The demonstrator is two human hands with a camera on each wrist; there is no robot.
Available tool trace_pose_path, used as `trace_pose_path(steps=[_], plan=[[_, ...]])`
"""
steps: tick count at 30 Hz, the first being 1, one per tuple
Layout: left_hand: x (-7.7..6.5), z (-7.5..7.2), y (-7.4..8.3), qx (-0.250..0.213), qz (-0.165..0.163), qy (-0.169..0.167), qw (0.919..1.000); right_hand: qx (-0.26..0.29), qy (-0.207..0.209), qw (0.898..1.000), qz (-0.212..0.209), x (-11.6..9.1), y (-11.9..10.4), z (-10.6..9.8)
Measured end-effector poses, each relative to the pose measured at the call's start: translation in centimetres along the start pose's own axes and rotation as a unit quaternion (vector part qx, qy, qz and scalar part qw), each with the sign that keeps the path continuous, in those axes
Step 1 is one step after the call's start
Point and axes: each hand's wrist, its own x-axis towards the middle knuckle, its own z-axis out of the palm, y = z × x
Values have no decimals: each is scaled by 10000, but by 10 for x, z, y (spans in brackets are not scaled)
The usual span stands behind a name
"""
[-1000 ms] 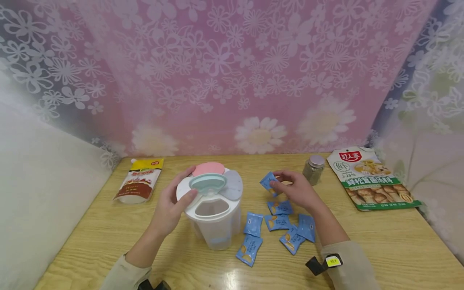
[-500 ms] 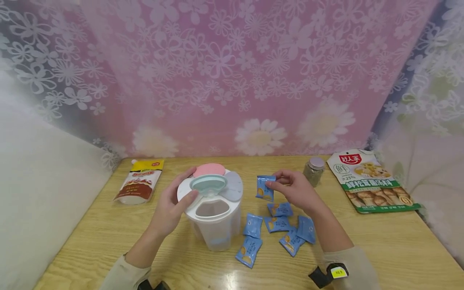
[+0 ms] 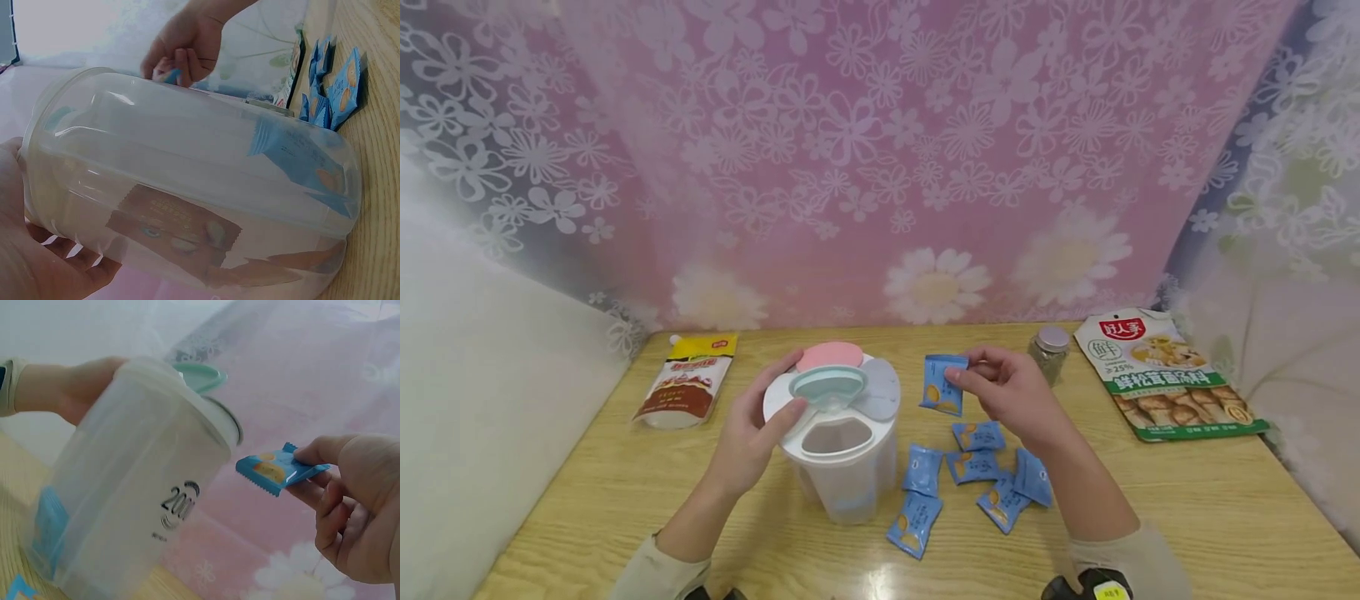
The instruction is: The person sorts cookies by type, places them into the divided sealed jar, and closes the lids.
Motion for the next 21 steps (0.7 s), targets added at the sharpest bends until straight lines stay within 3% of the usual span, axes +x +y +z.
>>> trace_pose_path(steps=[11,21], plan=[[0,-1,-1,55,49,-6,10000,1140,263,9924,-373,-24,-32,22],[0,-1,-1,55,65,22,10000,2231,-49,9681,-1141,-31,-36,55]])
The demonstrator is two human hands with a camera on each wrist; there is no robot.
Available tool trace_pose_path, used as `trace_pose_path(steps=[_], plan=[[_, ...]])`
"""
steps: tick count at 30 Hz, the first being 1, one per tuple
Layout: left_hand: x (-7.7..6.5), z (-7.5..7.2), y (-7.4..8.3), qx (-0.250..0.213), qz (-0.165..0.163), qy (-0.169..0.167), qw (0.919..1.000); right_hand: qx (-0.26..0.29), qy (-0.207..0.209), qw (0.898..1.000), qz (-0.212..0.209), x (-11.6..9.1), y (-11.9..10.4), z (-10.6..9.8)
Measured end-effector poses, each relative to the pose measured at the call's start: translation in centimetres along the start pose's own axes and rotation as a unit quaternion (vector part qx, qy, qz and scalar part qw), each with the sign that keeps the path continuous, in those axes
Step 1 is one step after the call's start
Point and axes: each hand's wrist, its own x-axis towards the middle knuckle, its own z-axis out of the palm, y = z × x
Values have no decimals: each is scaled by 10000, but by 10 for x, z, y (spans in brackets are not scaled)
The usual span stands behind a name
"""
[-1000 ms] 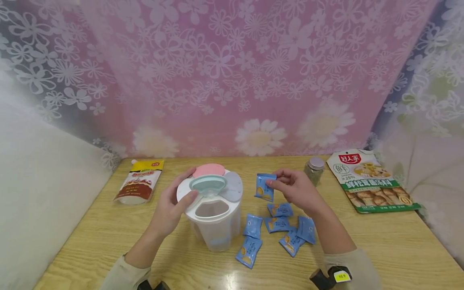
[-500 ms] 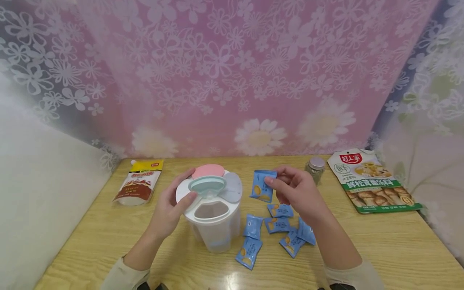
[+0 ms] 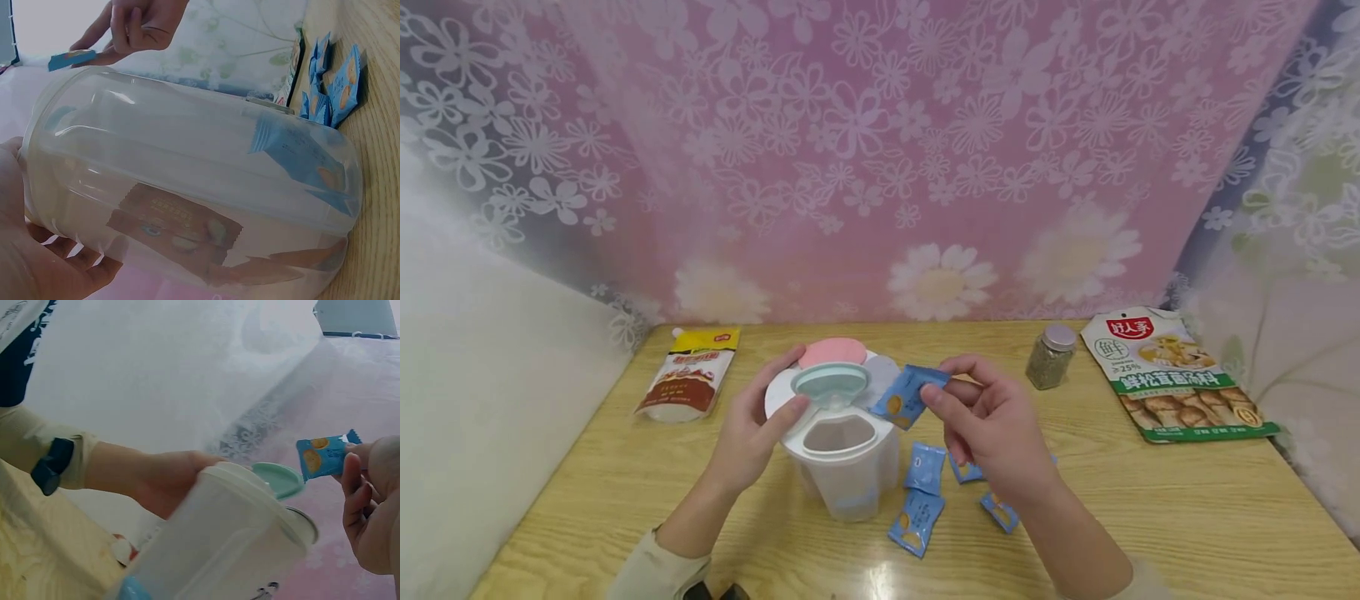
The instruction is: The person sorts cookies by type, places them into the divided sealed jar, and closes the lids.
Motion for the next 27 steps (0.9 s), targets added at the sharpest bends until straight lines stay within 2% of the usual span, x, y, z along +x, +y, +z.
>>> trace_pose_path(steps=[6,13,16,21,27], plan=[[1,0,0,41,-6,-42,10000,-461,-125,9988,99,-3,9,19],[0,0,1,82,-70,-90,9999,-1116,-477,9925,163,-6,16,28],[0,0,2,98,-113,-106,9998,-1398,-487,9888,202,-5,19,30],[-1,-1,2,106,-160,-90,9998,-1901,-336,9812,40,-6,18,32],[0,-1,1,89,-62,-37,9999,-1886,-352,9812,213,-4,17,30]])
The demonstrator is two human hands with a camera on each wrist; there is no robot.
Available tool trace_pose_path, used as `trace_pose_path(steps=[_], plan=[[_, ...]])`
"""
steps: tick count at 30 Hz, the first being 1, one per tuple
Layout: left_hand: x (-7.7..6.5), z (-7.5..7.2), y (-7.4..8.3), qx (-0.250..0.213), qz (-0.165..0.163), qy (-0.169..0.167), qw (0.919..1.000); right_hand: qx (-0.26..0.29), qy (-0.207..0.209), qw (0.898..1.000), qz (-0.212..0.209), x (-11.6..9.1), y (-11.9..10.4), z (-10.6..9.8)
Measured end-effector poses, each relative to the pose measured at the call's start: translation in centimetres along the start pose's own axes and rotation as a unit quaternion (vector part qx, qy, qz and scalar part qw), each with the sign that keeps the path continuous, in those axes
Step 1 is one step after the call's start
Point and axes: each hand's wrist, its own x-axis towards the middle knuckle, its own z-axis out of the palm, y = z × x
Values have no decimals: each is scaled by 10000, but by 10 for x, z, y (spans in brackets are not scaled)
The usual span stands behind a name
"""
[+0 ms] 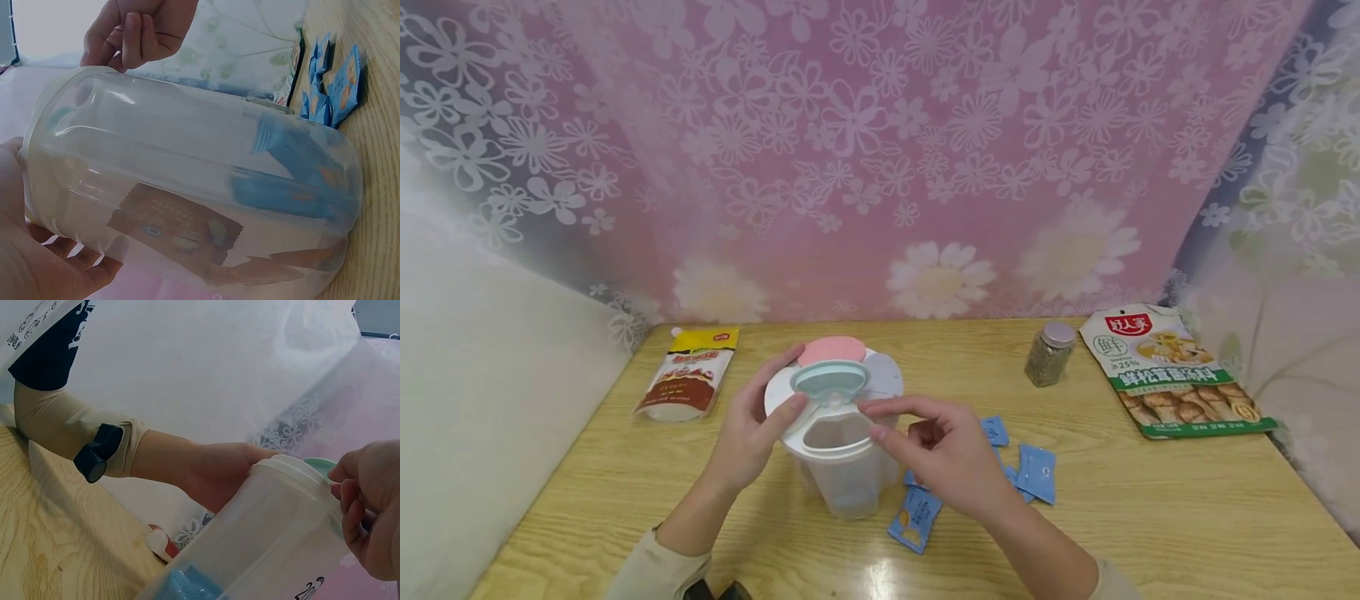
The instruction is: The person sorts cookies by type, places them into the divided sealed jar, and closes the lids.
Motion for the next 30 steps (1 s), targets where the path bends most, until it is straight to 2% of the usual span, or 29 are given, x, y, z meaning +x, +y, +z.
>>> trace_pose_path(steps=[4,6,14,21,30], plan=[[0,0,0,-19,28,7,10000,384,-148,9988,253,1,3,-6],[0,0,0,-15,13,3,10000,621,-243,9975,250,1,3,-10],[0,0,0,4,-12,32,10000,1061,-836,9907,-133,7,8,-40],[1,1,0,5,-30,71,10000,866,-1490,9844,-350,16,27,-79],[1,0,1,32,-70,54,10000,440,-1870,9813,58,21,55,-117]])
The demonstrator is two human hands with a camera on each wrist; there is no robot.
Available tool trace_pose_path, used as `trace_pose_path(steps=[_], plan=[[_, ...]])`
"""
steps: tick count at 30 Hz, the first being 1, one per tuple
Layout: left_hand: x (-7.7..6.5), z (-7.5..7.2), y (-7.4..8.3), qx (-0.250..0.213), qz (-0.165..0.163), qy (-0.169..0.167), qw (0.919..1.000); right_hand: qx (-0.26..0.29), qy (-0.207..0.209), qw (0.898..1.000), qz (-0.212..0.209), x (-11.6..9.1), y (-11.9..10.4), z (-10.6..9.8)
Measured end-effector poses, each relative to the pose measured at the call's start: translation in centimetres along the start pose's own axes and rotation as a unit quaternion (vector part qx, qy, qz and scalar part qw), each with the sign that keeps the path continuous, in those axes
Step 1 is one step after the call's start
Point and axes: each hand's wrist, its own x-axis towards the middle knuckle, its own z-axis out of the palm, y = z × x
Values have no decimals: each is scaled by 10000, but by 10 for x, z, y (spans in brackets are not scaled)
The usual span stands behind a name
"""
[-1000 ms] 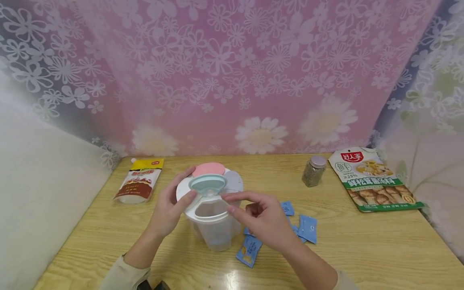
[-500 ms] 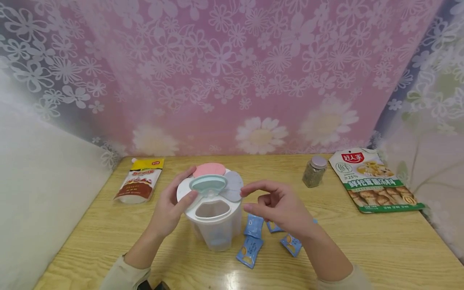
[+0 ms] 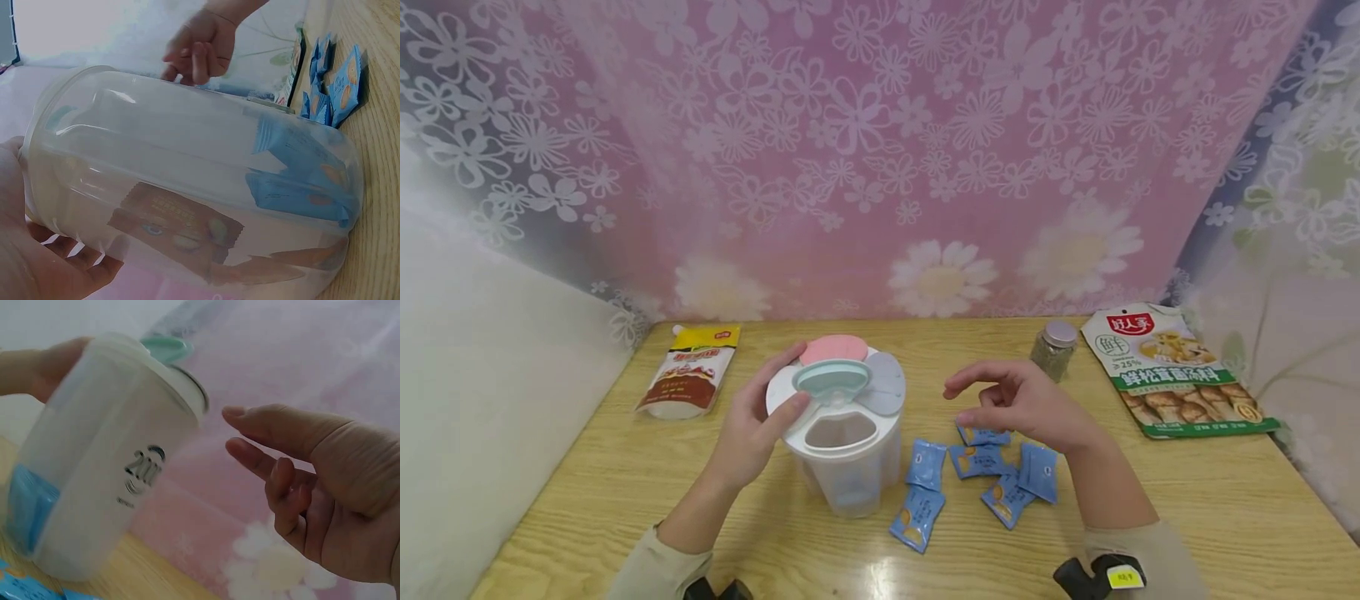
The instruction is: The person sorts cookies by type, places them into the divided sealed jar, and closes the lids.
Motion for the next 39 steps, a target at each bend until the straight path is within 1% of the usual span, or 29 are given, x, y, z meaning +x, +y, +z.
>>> trace_pose_path(steps=[4,9,17,19,27,35,39], plan=[[0,0,1,-44,-16,-11,10000,-53,-86,9997,205,-2,13,-13],[0,-1,1,-95,-18,-5,10000,-219,-68,9984,508,-5,29,-26],[0,-1,0,-81,9,52,10000,-616,-15,9922,1084,-11,57,-39],[0,-1,-1,-86,39,54,9999,-728,-10,9901,1199,-11,64,-40],[-1,-1,-1,-135,94,44,9999,-901,-141,9814,1690,-13,87,-43],[0,0,-1,-88,60,41,9999,-1228,-38,9719,2008,-16,98,-42],[0,0,-1,-91,46,41,9999,-1449,-3,9673,2080,-17,101,-41]])
